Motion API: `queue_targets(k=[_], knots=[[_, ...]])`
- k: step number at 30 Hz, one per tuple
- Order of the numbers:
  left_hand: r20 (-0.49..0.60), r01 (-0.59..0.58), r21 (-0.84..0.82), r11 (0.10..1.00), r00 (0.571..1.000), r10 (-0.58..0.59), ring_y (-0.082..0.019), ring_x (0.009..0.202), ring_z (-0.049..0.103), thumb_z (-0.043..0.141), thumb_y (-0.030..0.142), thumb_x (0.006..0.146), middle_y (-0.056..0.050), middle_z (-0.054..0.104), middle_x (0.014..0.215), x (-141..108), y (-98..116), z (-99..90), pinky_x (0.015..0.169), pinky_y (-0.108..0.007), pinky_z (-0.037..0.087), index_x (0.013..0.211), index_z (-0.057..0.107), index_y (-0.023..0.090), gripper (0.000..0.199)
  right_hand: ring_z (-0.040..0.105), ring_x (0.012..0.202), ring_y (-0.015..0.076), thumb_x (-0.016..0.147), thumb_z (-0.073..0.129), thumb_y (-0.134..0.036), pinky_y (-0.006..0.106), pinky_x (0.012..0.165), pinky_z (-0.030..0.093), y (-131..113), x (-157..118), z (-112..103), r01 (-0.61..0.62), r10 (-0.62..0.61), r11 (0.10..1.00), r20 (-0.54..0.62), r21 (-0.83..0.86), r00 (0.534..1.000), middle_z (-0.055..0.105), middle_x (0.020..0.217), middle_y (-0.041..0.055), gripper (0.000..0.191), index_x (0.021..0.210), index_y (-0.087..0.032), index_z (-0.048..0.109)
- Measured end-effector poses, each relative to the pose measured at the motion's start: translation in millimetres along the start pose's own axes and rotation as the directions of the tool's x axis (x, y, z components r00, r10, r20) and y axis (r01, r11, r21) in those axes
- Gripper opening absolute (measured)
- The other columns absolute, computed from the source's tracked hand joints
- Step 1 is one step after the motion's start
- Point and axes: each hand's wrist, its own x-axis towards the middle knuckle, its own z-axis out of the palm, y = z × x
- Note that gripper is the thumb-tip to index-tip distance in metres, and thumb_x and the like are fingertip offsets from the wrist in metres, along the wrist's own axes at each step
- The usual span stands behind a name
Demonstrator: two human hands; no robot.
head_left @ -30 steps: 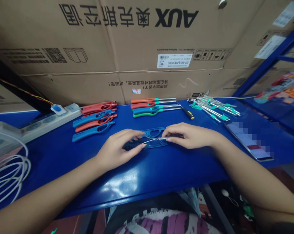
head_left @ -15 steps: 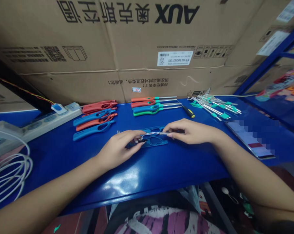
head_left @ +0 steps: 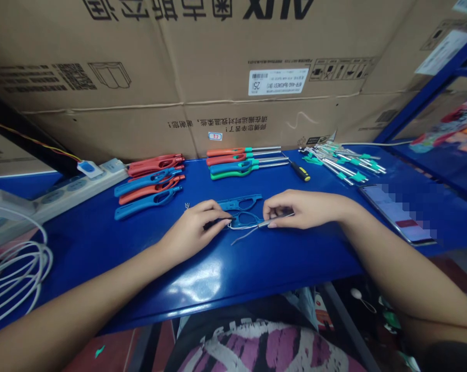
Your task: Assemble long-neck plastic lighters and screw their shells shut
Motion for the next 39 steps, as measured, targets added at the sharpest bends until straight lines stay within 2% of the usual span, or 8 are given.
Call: queue_targets(k=[4, 8, 15, 21, 28, 39], knots=[[0.013, 0.006, 0.028, 1.000, 1.000, -0.007, -0.016, 0.085, 0.067, 0.056, 0.026, 0.099, -0.006, 0.069, 0.103, 0.1, 2.0, 1.2, 0.081, -0.030, 0.057, 0.108, 0.075, 0.020, 0.021, 0.060, 0.085, 0.0152, 0.096, 0.059, -0.033, 0.028, 0.077, 0.048, 4.1, 2.0, 0.7, -0.006, 0.004, 0.999, -0.053, -0.041, 0.999, 0.068, 0.096, 0.0061, 0.020, 0.098, -0.016, 0.069], [0.023, 0.010, 0.031, 0.999, 1.000, -0.011, -0.013, 0.076, 0.064, 0.057, 0.024, 0.098, -0.006, 0.069, 0.104, 0.4, 2.5, 1.7, 0.072, -0.027, 0.055, 0.111, 0.073, 0.020, 0.022, 0.062, 0.079, 0.0146, 0.094, 0.062, -0.032, 0.026, 0.071, 0.048, 7.3, 2.5, 1.1, -0.068, 0.066, 0.997, -0.050, -0.047, 0.997, 0.070, 0.091, 0.0047, 0.018, 0.099, -0.016, 0.069], [-0.010, 0.021, 0.064, 0.998, 1.000, -0.021, -0.012, 0.071, 0.063, 0.058, 0.027, 0.098, -0.007, 0.068, 0.101, 1.0, -1.6, 2.7, 0.064, -0.025, 0.053, 0.108, 0.074, 0.018, 0.021, 0.063, 0.074, 0.0138, 0.093, 0.062, -0.027, 0.025, 0.065, 0.046, 10.5, 1.3, 1.9, -0.095, 0.085, 0.988, -0.084, -0.122, 0.993, 0.072, 0.087, 0.0039, 0.013, 0.091, -0.017, 0.070], [-0.010, -0.035, 0.069, 0.997, 0.999, 0.035, -0.018, 0.088, 0.070, 0.055, 0.027, 0.100, -0.007, 0.072, 0.101, 1.0, -3.3, 3.0, 0.081, -0.031, 0.059, 0.107, 0.075, 0.018, 0.023, 0.064, 0.076, 0.0155, 0.092, 0.061, -0.025, 0.026, 0.065, 0.045, 13.1, -0.5, -0.1, -0.112, 0.090, 0.974, -0.116, -0.199, 0.989, 0.074, 0.089, 0.0048, 0.014, 0.089, -0.018, 0.072], [-0.038, -0.056, 0.088, 0.995, 0.997, 0.060, -0.017, 0.086, 0.071, 0.059, 0.023, 0.098, -0.007, 0.072, 0.099, 1.7, -3.1, 4.4, 0.082, -0.030, 0.059, 0.105, 0.075, 0.015, 0.019, 0.066, 0.082, 0.0175, 0.095, 0.060, -0.026, 0.029, 0.071, 0.047, 14.7, 1.4, 1.3, -0.071, 0.041, 0.960, -0.115, -0.270, 0.993, 0.074, 0.091, 0.0043, 0.017, 0.092, -0.019, 0.075], [-0.040, -0.037, 0.093, 0.995, 0.998, 0.040, -0.017, 0.085, 0.070, 0.060, 0.024, 0.098, -0.007, 0.073, 0.098, 2.3, -2.9, 7.4, 0.080, -0.029, 0.057, 0.105, 0.075, 0.016, 0.019, 0.066, 0.084, 0.0177, 0.093, 0.061, -0.022, 0.029, 0.072, 0.046, 14.1, 1.8, 2.5, -0.086, 0.048, 0.950, -0.130, -0.302, 0.990, 0.073, 0.093, 0.0036, 0.012, 0.092, -0.020, 0.073]])
